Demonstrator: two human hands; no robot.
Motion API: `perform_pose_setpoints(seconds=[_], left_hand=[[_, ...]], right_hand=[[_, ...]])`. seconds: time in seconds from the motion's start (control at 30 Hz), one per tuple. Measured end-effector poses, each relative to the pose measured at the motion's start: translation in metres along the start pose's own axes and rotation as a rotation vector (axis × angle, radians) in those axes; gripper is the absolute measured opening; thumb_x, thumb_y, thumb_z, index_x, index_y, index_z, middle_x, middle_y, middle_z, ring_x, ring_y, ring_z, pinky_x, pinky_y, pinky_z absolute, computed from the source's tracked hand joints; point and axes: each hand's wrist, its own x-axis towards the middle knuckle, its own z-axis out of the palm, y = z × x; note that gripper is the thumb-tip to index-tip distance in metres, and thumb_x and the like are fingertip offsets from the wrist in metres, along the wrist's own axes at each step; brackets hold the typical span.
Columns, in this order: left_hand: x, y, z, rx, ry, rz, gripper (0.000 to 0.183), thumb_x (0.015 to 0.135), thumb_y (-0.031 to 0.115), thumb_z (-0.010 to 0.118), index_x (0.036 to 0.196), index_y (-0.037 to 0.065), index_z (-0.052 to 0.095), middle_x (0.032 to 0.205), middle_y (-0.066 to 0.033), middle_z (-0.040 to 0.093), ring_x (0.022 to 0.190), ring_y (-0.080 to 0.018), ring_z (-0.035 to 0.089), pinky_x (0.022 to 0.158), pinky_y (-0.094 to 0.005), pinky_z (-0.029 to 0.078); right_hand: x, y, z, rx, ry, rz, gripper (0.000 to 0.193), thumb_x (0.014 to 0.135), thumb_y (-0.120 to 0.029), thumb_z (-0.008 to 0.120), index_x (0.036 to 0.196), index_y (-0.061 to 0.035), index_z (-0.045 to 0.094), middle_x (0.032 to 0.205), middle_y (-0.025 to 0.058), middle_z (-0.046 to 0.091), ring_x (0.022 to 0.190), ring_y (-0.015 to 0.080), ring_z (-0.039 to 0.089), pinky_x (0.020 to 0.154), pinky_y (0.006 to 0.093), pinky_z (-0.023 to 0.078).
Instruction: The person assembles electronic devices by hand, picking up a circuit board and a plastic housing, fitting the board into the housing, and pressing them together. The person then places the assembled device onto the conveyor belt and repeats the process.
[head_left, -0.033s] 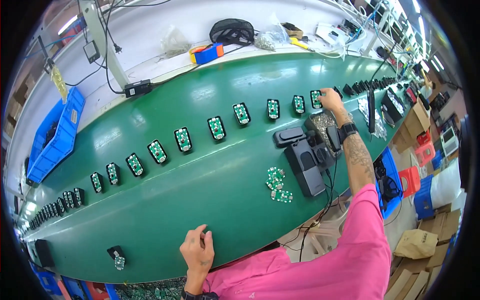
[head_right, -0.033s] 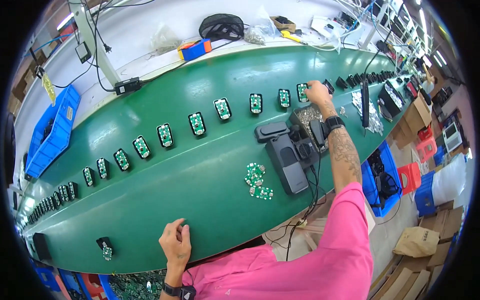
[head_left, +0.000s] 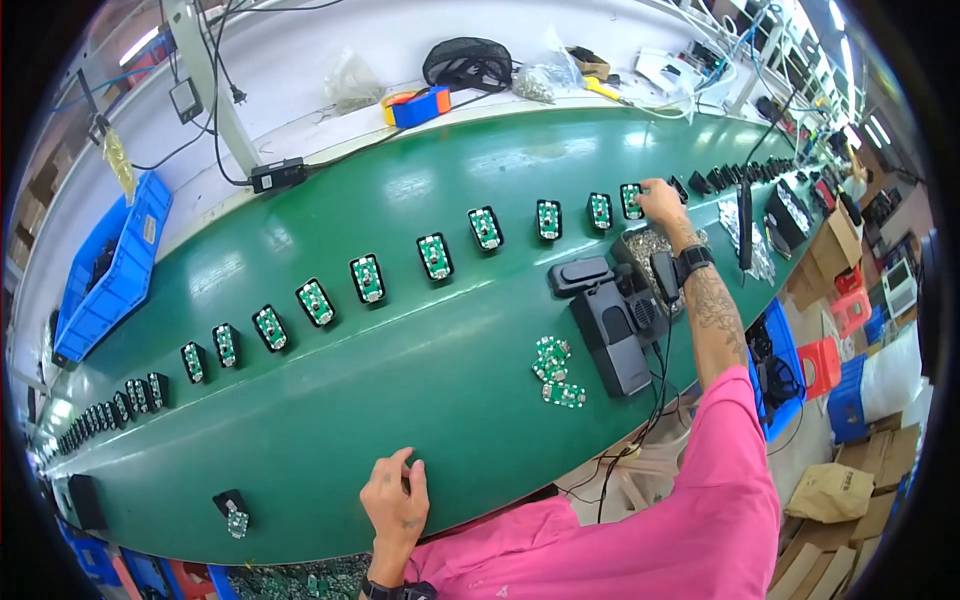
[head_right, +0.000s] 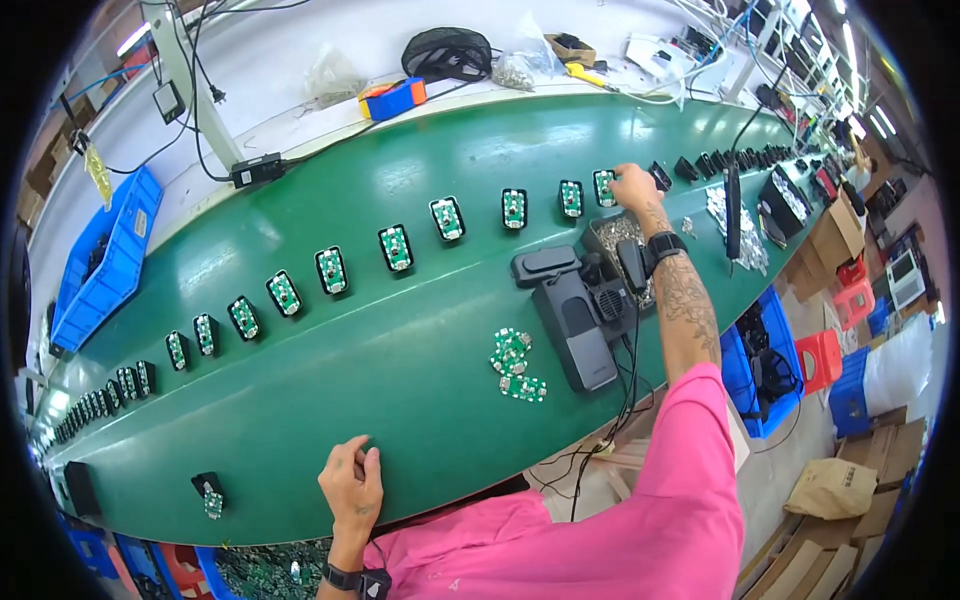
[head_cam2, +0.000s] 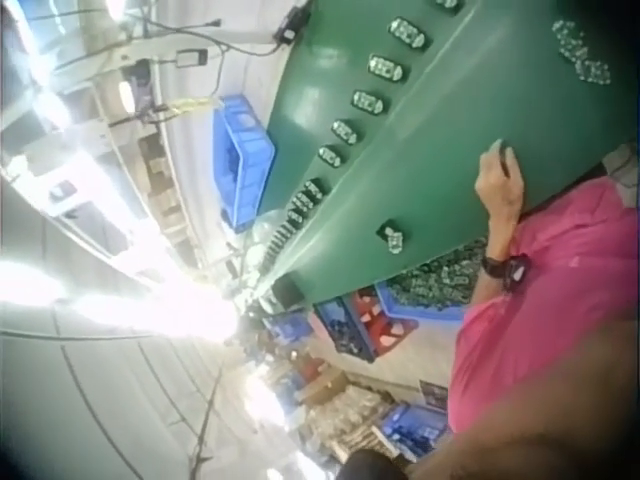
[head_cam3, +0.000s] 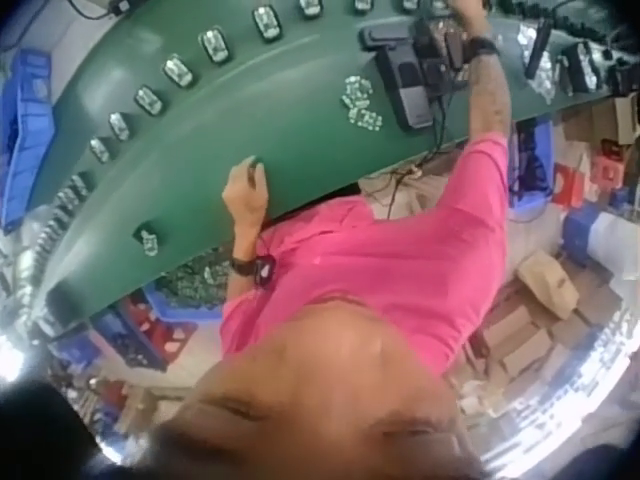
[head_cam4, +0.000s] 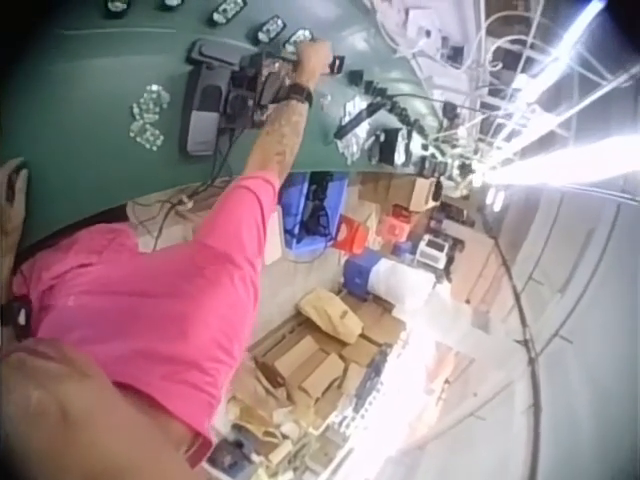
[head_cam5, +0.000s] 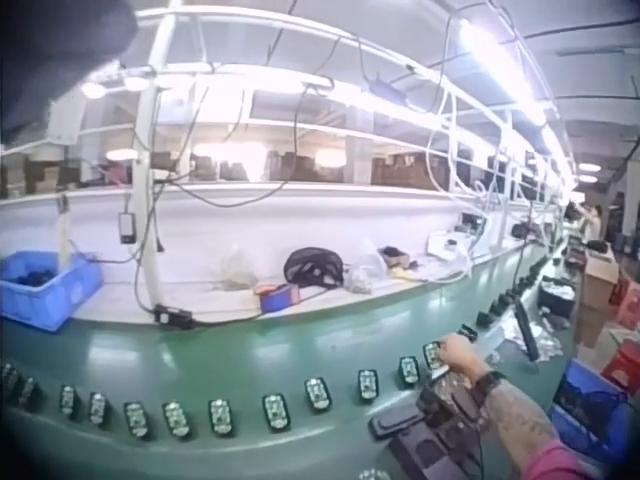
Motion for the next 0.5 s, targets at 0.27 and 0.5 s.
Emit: perform_pose_setpoints(seconds=[0.27,0.5], left_hand=[[0.005,0.0,-0.004,0.09,-0.016,0.066,0.023,0.082,0.007,0.072,0.104,0.003,0.066,0.072,-0.0062,0.052,0.054,-0.0208,0.049,0.05,-0.0341,0.041],[0.006,0.005,0.001,0.112,-0.035,0.074,0.024,0.082,0.008,0.072,0.104,0.004,0.065,0.073,-0.0056,0.052,0.054,-0.0204,0.049,0.05,-0.0341,0.04]], right_hand=[[0.016,0.0,0.017,-0.078,-0.039,-0.039,0.044,0.086,-0.03,0.064,0.125,-0.0089,0.066,0.123,0.0222,0.066,0.119,0.038,0.061,0.099,0.0516,0.047],[-0.062,-0.036,-0.079,0.261,0.173,-0.34,0.04,0.09,-0.022,0.066,0.123,0.001,0.064,0.104,0.021,0.071,0.1,0.031,0.069,0.088,0.0378,0.053]])
